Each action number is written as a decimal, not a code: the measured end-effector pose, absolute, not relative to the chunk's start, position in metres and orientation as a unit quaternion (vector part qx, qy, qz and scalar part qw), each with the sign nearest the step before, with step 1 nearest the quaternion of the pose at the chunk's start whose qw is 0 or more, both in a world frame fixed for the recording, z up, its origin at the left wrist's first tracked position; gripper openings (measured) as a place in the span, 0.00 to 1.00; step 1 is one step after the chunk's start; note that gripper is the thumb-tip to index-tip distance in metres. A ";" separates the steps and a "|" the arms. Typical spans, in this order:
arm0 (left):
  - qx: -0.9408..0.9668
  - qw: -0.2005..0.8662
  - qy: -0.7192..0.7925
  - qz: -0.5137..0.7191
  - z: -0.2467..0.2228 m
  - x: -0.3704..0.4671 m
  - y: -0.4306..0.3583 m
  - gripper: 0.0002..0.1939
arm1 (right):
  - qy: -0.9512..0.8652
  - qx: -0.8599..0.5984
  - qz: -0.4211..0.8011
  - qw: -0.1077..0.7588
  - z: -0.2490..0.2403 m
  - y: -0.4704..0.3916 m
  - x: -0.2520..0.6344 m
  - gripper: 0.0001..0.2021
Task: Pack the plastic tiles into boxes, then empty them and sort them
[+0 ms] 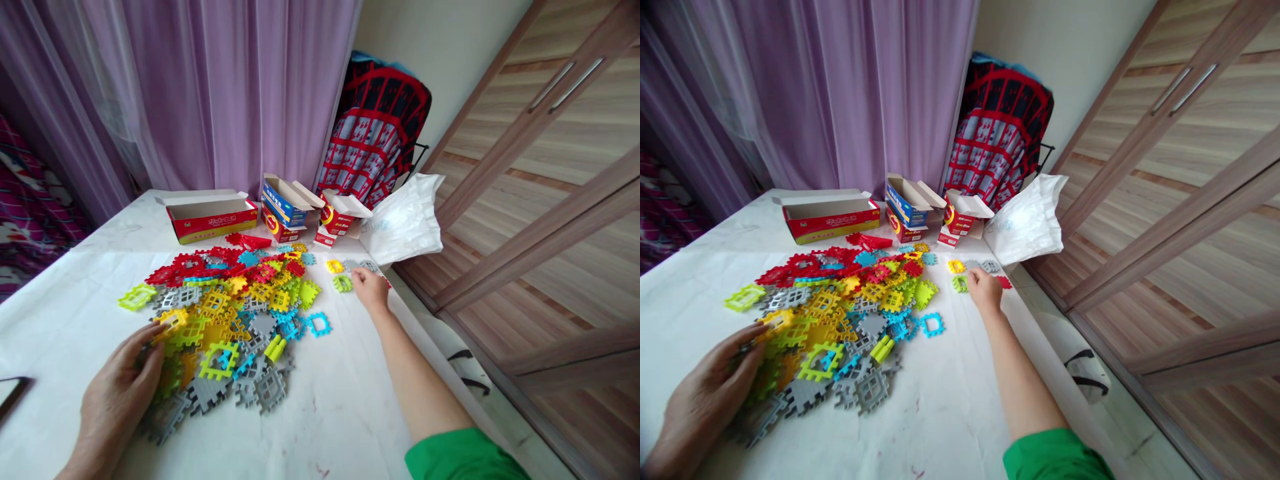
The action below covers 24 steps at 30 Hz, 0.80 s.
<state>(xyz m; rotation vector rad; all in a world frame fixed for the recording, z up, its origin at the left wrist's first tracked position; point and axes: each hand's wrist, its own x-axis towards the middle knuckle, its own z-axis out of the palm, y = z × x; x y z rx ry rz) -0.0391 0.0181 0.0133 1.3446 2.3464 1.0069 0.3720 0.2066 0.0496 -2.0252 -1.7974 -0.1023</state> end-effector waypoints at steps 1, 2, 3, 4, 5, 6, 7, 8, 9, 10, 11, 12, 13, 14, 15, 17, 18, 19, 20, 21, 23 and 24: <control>0.464 0.121 0.805 0.349 0.015 -0.039 0.018 0.25 | -0.642 -0.727 -0.024 0.243 0.038 0.190 0.373 0.18; 0.464 0.114 0.804 0.354 0.016 -0.039 0.019 0.25 | -0.633 -0.726 -0.007 0.269 0.026 0.174 0.373 0.18; 0.464 0.109 0.803 0.359 0.016 -0.039 0.019 0.24 | -0.633 -0.719 0.017 0.286 0.015 0.159 0.372 0.19; 0.462 0.104 0.802 0.364 0.017 -0.039 0.018 0.23 | -0.628 -0.718 0.039 0.298 0.006 0.145 0.370 0.18; 0.460 0.101 0.802 0.368 0.017 -0.040 0.018 0.22 | -0.626 -0.716 0.058 0.302 -0.001 0.134 0.367 0.18; 0.456 0.096 0.802 0.373 0.017 -0.040 0.018 0.21 | -0.626 -0.714 0.073 0.303 -0.006 0.124 0.364 0.18; 0.454 0.092 0.802 0.377 0.018 -0.040 0.017 0.21 | -0.627 -0.713 0.085 0.302 -0.010 0.115 0.361 0.18; 0.451 0.087 0.802 0.381 0.018 -0.040 0.017 0.20 | -0.630 -0.711 0.092 0.298 -0.012 0.109 0.357 0.18; 0.448 0.085 0.803 0.383 0.019 -0.040 0.016 0.20 | -0.634 -0.710 0.095 0.290 -0.012 0.104 0.354 0.18; 0.442 0.085 0.806 0.383 0.020 -0.039 0.016 0.20 | -0.641 -0.709 0.094 0.279 -0.012 0.101 0.352 0.18; 0.435 0.088 0.810 0.382 0.021 -0.038 0.015 0.20 | -0.648 -0.708 0.090 0.266 -0.011 0.098 0.349 0.18; 0.428 0.091 0.815 0.381 0.022 -0.037 0.014 0.21 | -0.654 -0.708 0.085 0.252 -0.009 0.096 0.347 0.18; 0.421 0.093 0.818 0.381 0.023 -0.035 0.013 0.21 | -0.661 -0.708 0.077 0.239 -0.008 0.094 0.345 0.17; 0.417 0.092 0.819 0.383 0.024 -0.034 0.011 0.22 | -0.665 -0.708 0.070 0.228 -0.006 0.093 0.344 0.16; 0.415 0.090 0.819 0.386 0.024 -0.033 0.009 0.22 | -0.667 -0.708 0.065 0.222 -0.004 0.091 0.343 0.16; 0.419 0.083 0.815 0.393 0.024 -0.032 0.004 0.22 | -0.665 -0.712 0.062 0.216 0.001 0.088 0.341 0.15; 0.421 0.080 0.813 0.395 0.024 -0.031 0.001 0.21 | -0.664 -0.714 0.063 0.214 0.003 0.086 0.341 0.15; 0.424 0.077 0.811 0.396 0.024 -0.031 -0.002 0.21 | -0.662 -0.716 0.066 0.213 0.004 0.084 0.340 0.15; 0.427 0.075 0.809 0.397 0.024 -0.030 -0.005 0.21 | -0.660 -0.716 0.069 0.214 0.006 0.082 0.340 0.15; 0.429 0.071 0.808 0.397 0.024 -0.029 -0.009 0.20 | -0.660 -0.716 0.072 0.215 0.007 0.079 0.339 0.15; 0.431 0.065 0.807 0.397 0.024 -0.027 -0.015 0.20 | -0.661 -0.714 0.077 0.217 0.009 0.074 0.338 0.14; 0.432 0.063 0.807 0.398 0.024 -0.027 -0.018 0.21 | -0.661 -0.713 0.080 0.217 0.009 0.071 0.337 0.14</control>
